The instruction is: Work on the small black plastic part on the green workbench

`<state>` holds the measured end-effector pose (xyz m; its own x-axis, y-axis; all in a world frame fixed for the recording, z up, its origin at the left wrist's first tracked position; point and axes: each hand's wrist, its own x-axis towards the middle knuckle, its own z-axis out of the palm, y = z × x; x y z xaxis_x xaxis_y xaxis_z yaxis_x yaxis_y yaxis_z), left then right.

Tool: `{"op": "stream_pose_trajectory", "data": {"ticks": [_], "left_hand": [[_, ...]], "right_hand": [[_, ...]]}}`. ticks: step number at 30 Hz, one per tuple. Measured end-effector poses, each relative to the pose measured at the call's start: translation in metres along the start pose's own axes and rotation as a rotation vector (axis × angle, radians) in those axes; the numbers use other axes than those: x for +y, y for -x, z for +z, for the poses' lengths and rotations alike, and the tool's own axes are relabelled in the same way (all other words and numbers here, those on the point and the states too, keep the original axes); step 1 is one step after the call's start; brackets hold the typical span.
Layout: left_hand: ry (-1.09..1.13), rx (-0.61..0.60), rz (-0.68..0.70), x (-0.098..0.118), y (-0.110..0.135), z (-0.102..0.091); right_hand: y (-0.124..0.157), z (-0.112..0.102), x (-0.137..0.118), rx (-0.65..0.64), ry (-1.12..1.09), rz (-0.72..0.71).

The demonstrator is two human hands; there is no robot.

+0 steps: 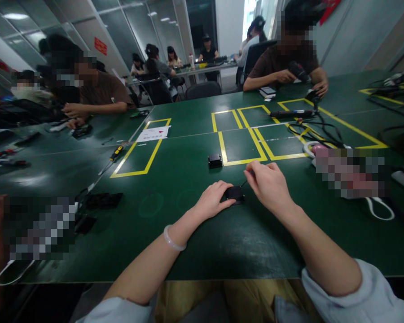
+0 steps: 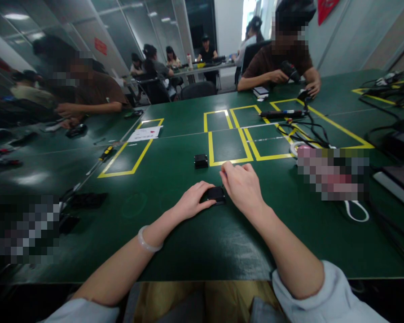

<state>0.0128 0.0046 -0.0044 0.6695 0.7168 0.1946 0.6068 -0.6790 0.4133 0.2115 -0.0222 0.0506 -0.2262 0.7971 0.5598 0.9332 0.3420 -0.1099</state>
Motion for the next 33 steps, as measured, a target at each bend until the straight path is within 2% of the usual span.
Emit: {"op": "stream_pose_trajectory", "data": {"ticks": [16,23,33], "left_hand": [[0.002,-0.001,-0.004,0.0003,0.0001,-0.0002],[0.025,-0.007,-0.026,0.0015,-0.0002,-0.0006],[0.015,-0.009,-0.014,0.0016,0.0002,-0.0014]], "right_hand": [[0.0004,0.0023,0.0005,0.061,-0.009,0.020],[0.0007,-0.0007,0.0015,0.027,-0.041,0.004],[0.0016,0.0044,0.0004,0.070,-0.034,-0.006]]}}
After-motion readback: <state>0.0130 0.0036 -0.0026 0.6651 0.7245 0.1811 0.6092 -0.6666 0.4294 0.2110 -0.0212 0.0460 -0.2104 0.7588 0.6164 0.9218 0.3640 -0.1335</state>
